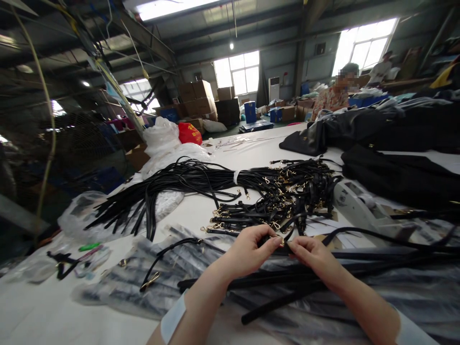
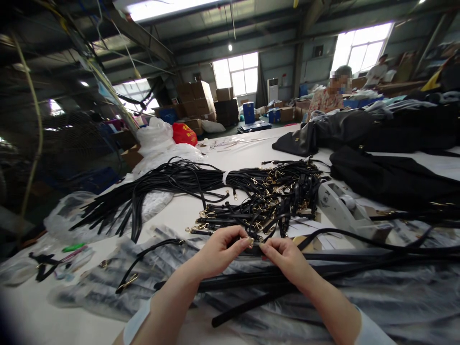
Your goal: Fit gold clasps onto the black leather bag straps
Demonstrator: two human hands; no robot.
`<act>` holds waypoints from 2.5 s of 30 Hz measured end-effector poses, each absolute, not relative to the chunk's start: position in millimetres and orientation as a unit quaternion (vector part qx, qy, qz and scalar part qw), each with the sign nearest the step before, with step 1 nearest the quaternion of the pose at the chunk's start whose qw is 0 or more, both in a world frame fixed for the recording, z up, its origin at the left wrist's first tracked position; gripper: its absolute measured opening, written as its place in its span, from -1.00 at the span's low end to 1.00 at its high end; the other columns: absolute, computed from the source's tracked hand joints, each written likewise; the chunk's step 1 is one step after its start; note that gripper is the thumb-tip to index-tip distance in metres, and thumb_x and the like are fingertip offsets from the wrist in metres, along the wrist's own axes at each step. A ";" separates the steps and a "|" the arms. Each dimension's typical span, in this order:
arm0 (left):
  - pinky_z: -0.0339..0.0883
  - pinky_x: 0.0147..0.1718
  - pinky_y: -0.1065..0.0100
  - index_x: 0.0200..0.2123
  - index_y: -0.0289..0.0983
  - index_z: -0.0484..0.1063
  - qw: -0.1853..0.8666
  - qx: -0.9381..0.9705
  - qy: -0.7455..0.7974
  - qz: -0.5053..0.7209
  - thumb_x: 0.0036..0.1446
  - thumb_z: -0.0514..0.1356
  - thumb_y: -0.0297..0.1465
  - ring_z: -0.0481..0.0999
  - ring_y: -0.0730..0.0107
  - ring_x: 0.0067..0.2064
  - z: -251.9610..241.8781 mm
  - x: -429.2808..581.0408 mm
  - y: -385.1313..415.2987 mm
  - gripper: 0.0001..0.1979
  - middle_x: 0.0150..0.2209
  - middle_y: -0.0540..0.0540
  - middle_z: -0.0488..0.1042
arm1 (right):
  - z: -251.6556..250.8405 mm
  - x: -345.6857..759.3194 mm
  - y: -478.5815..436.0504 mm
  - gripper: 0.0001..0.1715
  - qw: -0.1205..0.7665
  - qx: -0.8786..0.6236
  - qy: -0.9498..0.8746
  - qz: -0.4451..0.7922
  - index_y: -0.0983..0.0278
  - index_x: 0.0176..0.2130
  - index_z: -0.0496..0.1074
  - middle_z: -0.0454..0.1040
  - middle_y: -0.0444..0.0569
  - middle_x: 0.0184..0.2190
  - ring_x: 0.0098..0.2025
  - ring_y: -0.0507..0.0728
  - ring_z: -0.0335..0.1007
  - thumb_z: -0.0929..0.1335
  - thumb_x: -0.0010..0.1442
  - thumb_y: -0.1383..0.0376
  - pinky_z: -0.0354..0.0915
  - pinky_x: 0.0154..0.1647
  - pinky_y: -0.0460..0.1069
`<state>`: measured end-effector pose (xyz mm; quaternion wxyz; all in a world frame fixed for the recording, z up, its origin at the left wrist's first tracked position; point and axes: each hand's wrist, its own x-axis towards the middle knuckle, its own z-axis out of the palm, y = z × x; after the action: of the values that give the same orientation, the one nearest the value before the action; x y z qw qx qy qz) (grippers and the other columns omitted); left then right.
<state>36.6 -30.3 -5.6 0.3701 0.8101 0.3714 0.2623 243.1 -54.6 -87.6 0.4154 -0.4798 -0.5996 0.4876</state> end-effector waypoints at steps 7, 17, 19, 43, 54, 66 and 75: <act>0.28 -0.34 0.41 -0.16 -0.26 0.46 0.336 0.804 0.409 0.272 0.10 0.26 -0.28 0.43 0.40 -0.34 -5.9 35.8 -31.9 -0.75 -0.31 -0.03 0.53 | -87.3 235.6 -57.8 -0.48 0.319 -0.475 -0.707 0.414 0.30 -0.53 0.43 0.36 -0.13 -0.59 -0.48 0.05 0.22 0.30 0.26 -0.01 0.10 -0.43 -0.06; 0.19 -0.44 0.44 -0.23 -0.25 0.43 0.325 0.839 0.371 0.229 0.21 0.12 -0.36 0.37 0.43 -0.43 -7.1 41.8 -35.3 -0.86 -0.38 -0.01 0.49 | -82.5 229.5 -71.0 -0.78 0.198 -0.482 -0.791 0.322 0.25 -0.42 0.51 0.57 -0.08 -0.45 -0.41 0.12 0.42 0.38 0.19 0.19 0.11 -0.41 -0.05; 0.24 -0.37 0.43 -0.24 -0.25 0.43 0.342 0.847 0.349 0.210 0.24 0.09 -0.36 0.43 0.39 -0.34 -5.8 42.9 -36.3 -0.86 -0.33 -0.04 0.52 | -81.9 229.7 -70.6 -0.80 0.202 -0.481 -0.784 0.335 0.26 -0.42 0.49 0.56 -0.09 -0.45 -0.41 0.11 0.42 0.38 0.19 0.21 0.11 -0.41 -0.05; 0.29 -0.08 0.32 -0.10 -0.23 0.52 0.333 0.858 0.350 0.177 0.37 -0.03 -0.25 0.41 0.28 -0.11 -6.3 34.2 -30.7 -0.66 -0.20 -0.12 0.44 | -87.7 245.0 -56.5 -0.45 0.580 -0.484 -0.444 0.482 0.23 -0.59 0.31 0.16 -0.18 -0.67 -0.53 0.05 0.14 0.43 0.09 -0.12 0.20 -0.48 -0.06; 0.32 -0.28 0.31 -0.07 -0.26 0.35 0.305 0.778 0.504 0.219 0.23 0.16 -0.16 0.55 0.20 -0.29 -14.2 34.3 -20.4 -0.67 -0.41 -0.07 0.60 | -83.1 242.7 -57.4 -0.43 0.572 -0.500 -0.439 0.479 0.24 -0.59 0.33 0.26 -0.14 -0.63 -0.50 0.05 0.18 0.44 0.05 -0.15 0.23 -0.45 -0.06; 0.27 -0.47 0.47 -0.08 -0.31 0.49 0.506 0.751 0.365 0.217 0.29 0.04 -0.17 0.37 0.49 -0.48 -14.3 33.2 -22.7 -0.62 -0.44 0.00 0.40 | -78.8 240.2 -58.4 -0.39 0.555 -0.497 -0.445 0.497 0.26 -0.58 0.32 0.23 -0.16 -0.62 -0.55 0.00 0.04 0.44 0.02 -0.18 0.02 -0.56 -0.10; 0.27 -0.38 0.41 -0.11 -0.26 0.60 0.402 0.789 0.396 0.241 0.31 0.03 -0.16 0.37 0.40 -0.37 -9.4 32.6 -23.2 -0.58 -0.33 -0.11 0.51 | -79.2 240.0 -59.4 -0.39 0.547 -0.496 -0.450 0.502 0.25 -0.58 0.28 0.19 -0.17 -0.64 -0.56 0.00 0.00 0.44 0.04 -0.18 -0.01 -0.56 -0.09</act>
<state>32.6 -23.2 -9.4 0.4023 0.7894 0.3961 0.2411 240.0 -59.4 -79.2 0.5470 -0.4957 -0.4502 0.5024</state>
